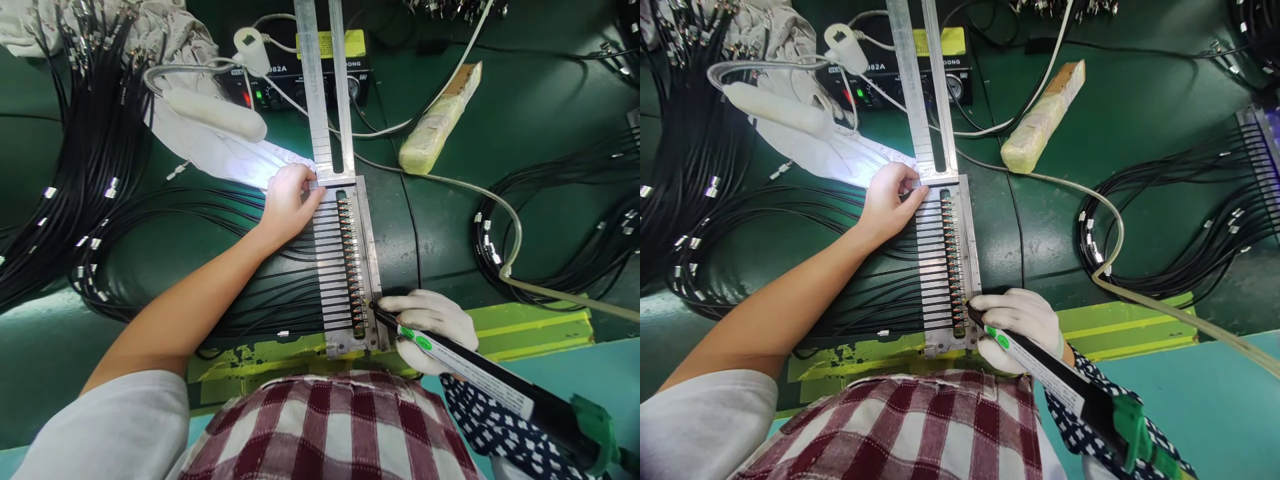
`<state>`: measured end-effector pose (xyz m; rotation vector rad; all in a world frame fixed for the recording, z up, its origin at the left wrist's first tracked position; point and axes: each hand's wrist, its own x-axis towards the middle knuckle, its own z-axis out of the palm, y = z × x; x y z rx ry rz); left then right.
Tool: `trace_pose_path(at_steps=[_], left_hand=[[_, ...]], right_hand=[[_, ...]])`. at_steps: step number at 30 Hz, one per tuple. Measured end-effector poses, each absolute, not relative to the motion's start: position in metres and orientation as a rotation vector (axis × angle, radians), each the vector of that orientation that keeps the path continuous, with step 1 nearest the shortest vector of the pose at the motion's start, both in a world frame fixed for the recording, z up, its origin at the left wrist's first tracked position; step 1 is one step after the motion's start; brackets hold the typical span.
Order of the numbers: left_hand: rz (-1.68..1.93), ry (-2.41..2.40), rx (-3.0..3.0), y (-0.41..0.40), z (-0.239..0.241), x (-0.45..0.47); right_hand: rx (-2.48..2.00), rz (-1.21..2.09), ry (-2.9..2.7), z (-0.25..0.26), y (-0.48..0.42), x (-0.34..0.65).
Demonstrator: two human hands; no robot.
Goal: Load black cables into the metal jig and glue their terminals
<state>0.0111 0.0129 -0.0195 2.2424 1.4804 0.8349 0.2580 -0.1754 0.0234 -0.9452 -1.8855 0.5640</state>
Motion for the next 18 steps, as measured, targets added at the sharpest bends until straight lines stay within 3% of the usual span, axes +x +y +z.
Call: trace_pose_path(at_steps=[18], left_hand=[[0.865, 1.454, 2.268, 0.0140, -0.0218, 0.0102]], right_hand=[[-0.944, 0.510, -1.875, 0.0230, -0.1765, 0.2568]])
